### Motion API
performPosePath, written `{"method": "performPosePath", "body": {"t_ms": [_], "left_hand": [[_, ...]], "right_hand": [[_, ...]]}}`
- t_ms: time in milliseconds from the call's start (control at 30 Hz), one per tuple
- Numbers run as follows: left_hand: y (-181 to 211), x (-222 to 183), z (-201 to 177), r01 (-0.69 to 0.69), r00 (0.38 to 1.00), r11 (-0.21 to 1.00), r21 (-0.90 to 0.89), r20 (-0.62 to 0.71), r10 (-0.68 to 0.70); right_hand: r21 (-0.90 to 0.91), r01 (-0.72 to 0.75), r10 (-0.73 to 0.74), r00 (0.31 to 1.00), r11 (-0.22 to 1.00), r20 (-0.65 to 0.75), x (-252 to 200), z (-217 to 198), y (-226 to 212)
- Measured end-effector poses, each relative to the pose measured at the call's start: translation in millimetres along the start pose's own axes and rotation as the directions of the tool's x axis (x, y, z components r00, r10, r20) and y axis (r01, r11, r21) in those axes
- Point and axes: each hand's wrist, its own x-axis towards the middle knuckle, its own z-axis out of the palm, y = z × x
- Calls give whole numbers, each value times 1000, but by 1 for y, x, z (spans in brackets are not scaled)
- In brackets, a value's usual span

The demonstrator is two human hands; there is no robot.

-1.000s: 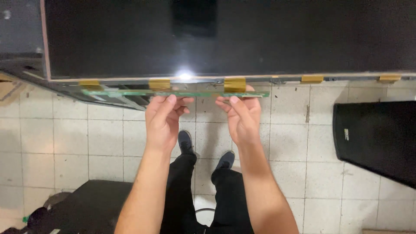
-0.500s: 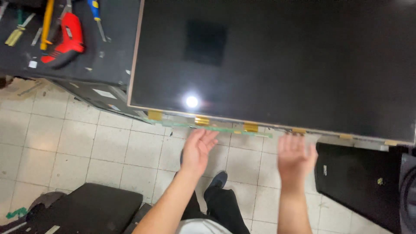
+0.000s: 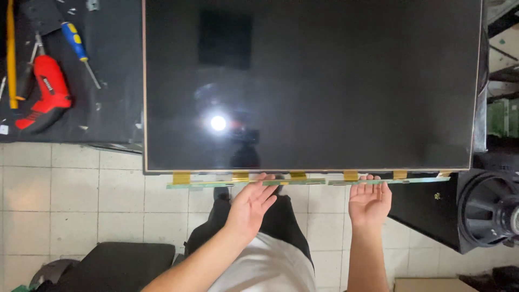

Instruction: Lifting a large LCD panel from a television frame and placing it on a workbench for repair

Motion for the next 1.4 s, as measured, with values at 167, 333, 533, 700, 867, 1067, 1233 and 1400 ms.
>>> {"method": "performPosePath", "body": {"t_ms": [167, 333, 533, 700, 867, 1067, 1233, 1400], "left_hand": [[-3, -11, 40, -27, 974, 999, -36, -226, 18], [-18, -12, 54, -184, 948, 978, -102, -283, 148], [-38, 3, 38, -327, 934, 937, -119, -188, 302], [-31, -11, 65, -288, 899, 941, -175, -389, 203], [-26, -14, 83, -286, 833, 954, -89, -515, 202], [-25, -18, 109, -287, 767, 953, -96, -619, 168], [-24, -19, 120, -285, 751, 954, -96, -640, 160], [-28, -15, 107, -315, 743, 939, -137, -652, 154]], "right_hand": [[-383, -32, -30, 987, 923, -156, -85, 90, -36], [-177, -165, 154, 985, 970, -74, -69, 68, -66], [-85, -375, 361, 921, 923, -144, -52, 76, -94], [-179, -474, 435, 873, 862, -219, -58, 103, -113], [-157, -512, 461, 844, 845, -274, -63, 122, -122], [-93, -536, 476, 806, 839, -351, -74, 140, -130], [1, -545, 509, 782, 838, -360, -71, 136, -129], [30, -556, 527, 768, 830, -364, -65, 130, -124]]}}
